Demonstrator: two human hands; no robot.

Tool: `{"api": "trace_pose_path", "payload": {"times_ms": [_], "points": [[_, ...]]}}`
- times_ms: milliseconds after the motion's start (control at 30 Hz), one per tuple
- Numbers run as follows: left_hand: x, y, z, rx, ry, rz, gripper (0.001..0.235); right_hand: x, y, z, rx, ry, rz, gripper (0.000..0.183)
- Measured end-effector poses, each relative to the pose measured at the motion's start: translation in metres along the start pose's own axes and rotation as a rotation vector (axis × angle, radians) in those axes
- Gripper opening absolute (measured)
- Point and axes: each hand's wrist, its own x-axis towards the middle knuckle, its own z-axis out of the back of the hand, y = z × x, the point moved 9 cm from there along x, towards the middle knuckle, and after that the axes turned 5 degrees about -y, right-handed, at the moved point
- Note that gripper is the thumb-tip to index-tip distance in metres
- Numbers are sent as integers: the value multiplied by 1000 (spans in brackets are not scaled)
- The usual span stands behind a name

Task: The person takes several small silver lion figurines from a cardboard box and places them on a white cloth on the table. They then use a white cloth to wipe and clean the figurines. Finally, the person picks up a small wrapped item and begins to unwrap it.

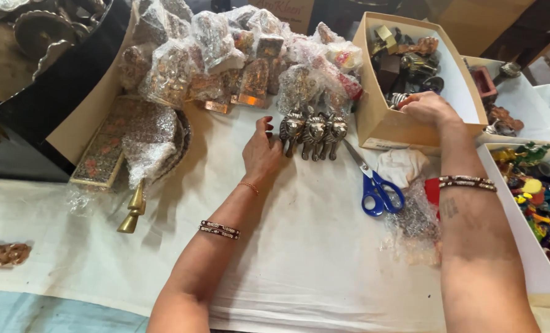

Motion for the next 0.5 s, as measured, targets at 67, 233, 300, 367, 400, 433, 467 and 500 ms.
{"api": "trace_pose_path", "payload": {"times_ms": [67,233,300,367,400,433,467,500], "points": [[1,-4,2,1,-9,-4,54,9,-2,-4,6,25,-2,38],[-1,-4,4,-19,-33,-18,52,42,-21,-10,-46,34,2,55],[-1,-6,2,-24,-28,-35,51,38,-13,-13,-73,95,42,72],[0,-5,1,-20,-30,-35,51,38,-8,-15,-121,130,45,77],[1,-4,1,-16,-29,-37,51,37,-6,-18,-167,163,45,83],[1,-2,-1,-16,-31,-33,51,43,-10,-22,-169,166,48,83],[0,-1,-2,-12,-32,-39,51,49,-18,-25,-218,170,8,87],[1,0,-4,-8,-34,-48,50,56,-27,-27,-265,170,-33,91]]}}
